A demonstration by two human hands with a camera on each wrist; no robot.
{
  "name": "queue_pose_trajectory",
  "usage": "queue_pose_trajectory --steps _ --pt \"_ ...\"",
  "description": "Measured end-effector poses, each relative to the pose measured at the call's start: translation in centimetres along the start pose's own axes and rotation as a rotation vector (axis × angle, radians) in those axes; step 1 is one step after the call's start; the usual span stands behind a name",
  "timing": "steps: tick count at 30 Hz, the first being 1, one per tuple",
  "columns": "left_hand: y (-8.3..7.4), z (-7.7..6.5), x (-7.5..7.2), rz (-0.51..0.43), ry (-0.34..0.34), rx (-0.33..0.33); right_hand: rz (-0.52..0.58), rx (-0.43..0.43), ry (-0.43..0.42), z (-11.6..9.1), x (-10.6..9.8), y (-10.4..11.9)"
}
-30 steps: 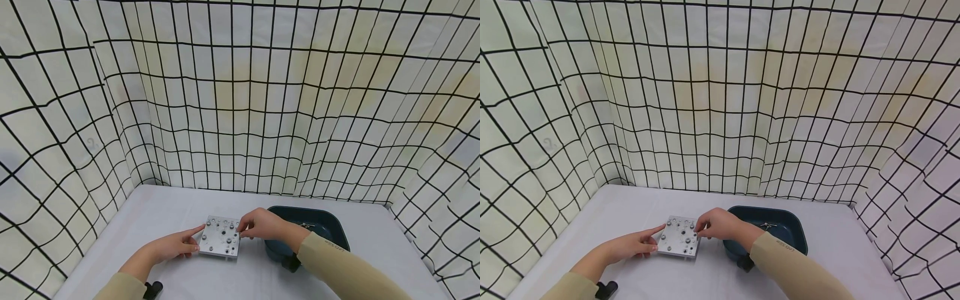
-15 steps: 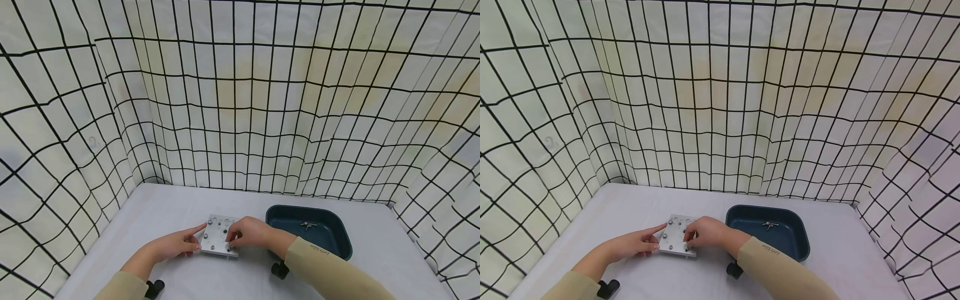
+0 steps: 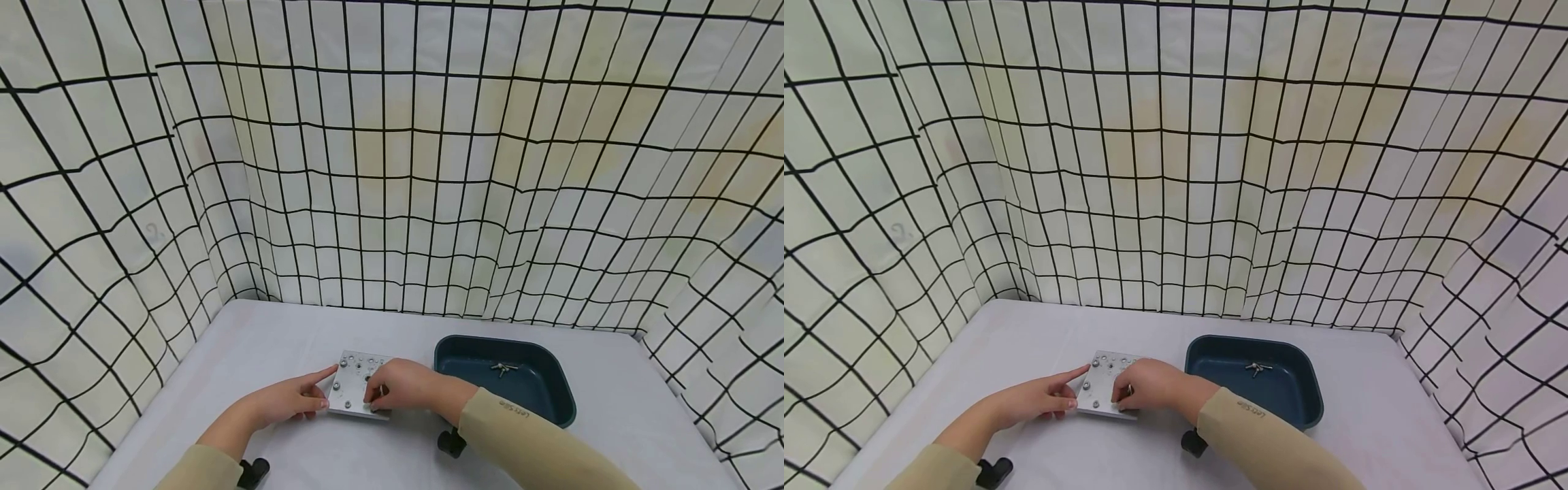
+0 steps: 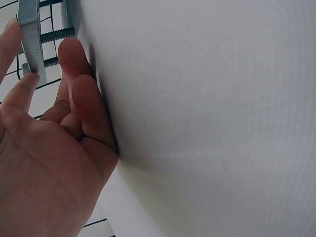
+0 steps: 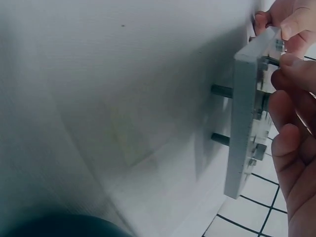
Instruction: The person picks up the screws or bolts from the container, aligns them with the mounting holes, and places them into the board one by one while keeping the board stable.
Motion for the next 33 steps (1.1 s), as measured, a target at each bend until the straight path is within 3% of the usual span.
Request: queue_pose_trajectory --steps 8,19,27,33 --pt "0.0 0.1 0.0 0.012 -0.011 -0.021 -0.017 0.004 0.041 0.1 0.3 -0.1" --pt "-0.1 0.3 0.0 0.033 -0.011 -0.019 0.018 0.008 0.036 -0.4 -0.6 -0.6" --pt "-0.2 0.1 -0.1 0.035 -0.008 -0.015 0.173 0.014 0.002 -1.4 -2.9 -1.3" --pt "-0.4 -0.1 0.0 0.029 -0.002 -0.004 0.261 0.016 -0.043 -2.5 -4.7 -3.2"
Point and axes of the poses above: each hand's wrist, its own z-axis towards the middle knuckle, its own x-axis out of the palm, y = z × x, the point moved 6 cm from there along z, towards the middle knuckle, and after that the axes turned 3 degrees about -y, right-handed, at the moved point
